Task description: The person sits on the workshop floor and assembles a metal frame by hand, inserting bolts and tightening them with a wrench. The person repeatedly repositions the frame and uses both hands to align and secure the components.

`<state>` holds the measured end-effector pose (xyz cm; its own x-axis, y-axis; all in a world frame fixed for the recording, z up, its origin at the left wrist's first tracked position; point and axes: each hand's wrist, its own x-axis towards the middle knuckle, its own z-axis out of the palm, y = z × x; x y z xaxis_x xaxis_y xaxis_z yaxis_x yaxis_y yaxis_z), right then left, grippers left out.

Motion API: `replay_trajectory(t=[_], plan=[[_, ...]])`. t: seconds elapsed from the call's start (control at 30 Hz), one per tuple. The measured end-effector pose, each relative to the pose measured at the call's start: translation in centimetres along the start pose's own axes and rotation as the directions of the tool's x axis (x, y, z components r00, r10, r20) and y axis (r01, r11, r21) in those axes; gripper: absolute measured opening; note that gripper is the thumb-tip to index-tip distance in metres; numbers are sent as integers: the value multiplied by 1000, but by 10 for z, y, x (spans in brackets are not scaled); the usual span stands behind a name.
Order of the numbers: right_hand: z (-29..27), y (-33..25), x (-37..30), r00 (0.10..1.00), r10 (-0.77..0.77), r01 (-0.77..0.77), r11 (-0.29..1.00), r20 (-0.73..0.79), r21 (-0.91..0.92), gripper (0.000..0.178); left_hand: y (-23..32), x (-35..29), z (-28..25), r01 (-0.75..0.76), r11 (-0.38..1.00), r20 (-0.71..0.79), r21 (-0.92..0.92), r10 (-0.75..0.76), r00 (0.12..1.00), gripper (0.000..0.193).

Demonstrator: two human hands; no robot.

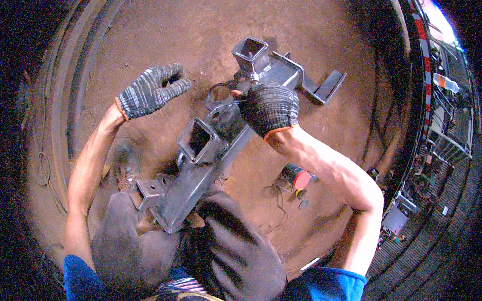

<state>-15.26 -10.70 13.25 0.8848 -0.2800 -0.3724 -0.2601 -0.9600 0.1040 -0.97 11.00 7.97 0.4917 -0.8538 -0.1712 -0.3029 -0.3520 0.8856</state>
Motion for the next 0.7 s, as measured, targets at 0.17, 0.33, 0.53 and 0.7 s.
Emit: replay_trajectory(t=[0.17,0.33,0.53,0.7], plan=[[33,9,-12,931,120,-344,-32,346,938,49,-3,11,3,-29,991,22,-132,32,999,30],[52,-22,-23,994,-84,-72,-985,69,-158,45,-1,9,1,30,999,40,-19,-29,999,30],[33,-12,-34,862,468,-186,-61,192,981,43,-2,0,1,7,999,14,-39,-7,1000,25],[30,40,-34,876,97,-457,-152,473,876,59,-4,-1,0,-3,998,-2,-61,3,1000,28]])
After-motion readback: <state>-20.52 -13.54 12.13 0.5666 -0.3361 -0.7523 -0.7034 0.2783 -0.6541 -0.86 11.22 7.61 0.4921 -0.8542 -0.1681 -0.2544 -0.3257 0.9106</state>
